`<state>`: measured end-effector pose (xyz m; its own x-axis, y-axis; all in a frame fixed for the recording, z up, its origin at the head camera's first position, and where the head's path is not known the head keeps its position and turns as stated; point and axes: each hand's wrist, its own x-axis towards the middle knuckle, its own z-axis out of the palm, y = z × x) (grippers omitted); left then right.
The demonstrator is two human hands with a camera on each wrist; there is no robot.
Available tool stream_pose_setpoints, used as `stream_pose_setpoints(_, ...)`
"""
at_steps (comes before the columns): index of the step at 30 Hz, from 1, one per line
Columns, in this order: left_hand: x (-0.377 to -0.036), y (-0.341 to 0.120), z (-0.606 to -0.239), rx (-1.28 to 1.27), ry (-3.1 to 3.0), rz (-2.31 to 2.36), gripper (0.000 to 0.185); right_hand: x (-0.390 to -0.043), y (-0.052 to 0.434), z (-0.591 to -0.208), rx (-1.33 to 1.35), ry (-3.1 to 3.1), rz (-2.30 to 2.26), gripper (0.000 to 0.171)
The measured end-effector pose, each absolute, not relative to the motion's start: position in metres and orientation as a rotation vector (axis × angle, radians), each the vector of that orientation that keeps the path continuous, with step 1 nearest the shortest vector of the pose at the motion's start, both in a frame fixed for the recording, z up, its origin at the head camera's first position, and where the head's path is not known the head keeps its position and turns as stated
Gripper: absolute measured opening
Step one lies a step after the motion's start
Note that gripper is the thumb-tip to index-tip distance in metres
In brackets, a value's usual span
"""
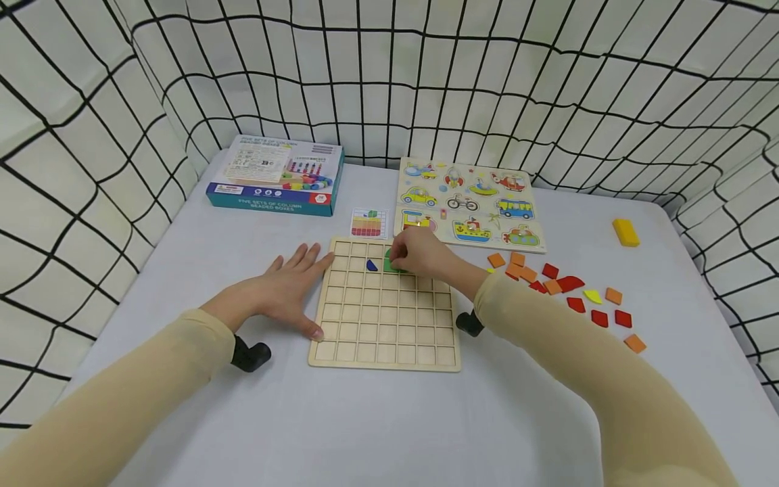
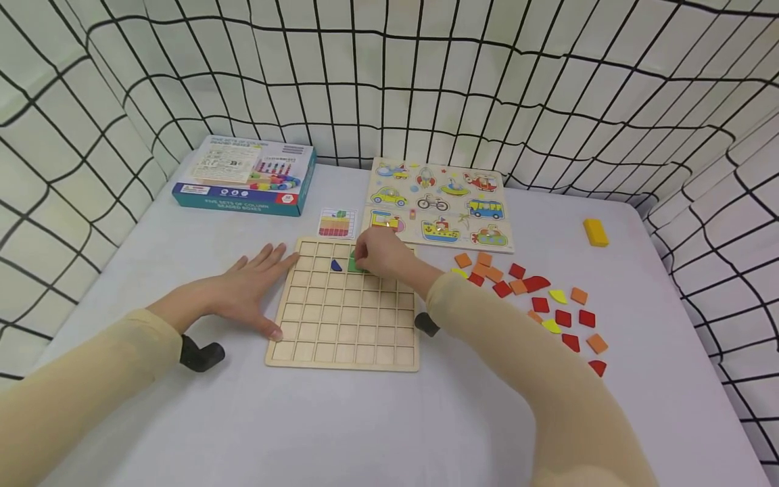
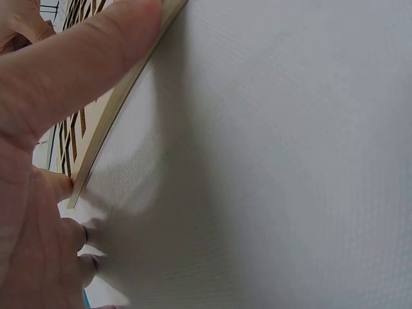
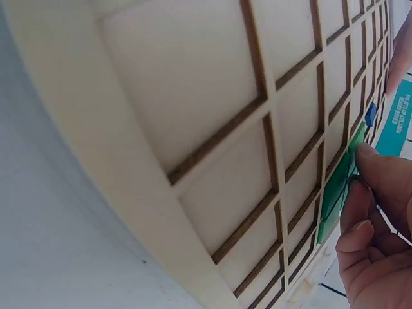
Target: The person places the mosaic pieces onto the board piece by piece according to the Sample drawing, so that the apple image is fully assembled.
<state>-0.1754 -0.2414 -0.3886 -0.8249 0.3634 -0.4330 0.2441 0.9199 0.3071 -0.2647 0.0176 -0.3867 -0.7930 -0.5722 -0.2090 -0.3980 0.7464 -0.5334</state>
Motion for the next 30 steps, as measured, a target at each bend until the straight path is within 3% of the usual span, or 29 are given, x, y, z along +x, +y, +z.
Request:
stream_pose_setpoints(7, -0.177, -0.238, -0.389, 0.445, 2.58, 0.321, 0.143, -0.263, 0.049, -0.374, -0.738, 2.598, -0.782, 0.007)
stream_pose_setpoints(22, -0.18, -0.241, -0.39, 0.448, 2.575, 0.298, 0.144, -0.249, 0.2, -0.371, -0.431, 2.676, -0.799, 0.02)
stream_pose_setpoints(30, -0.178, -0.241, -0.389, 0.445, 2.575, 0.314, 0.144, -0.248, 0.218, -0.387, -0.362, 2.681, -0.749, 0.024)
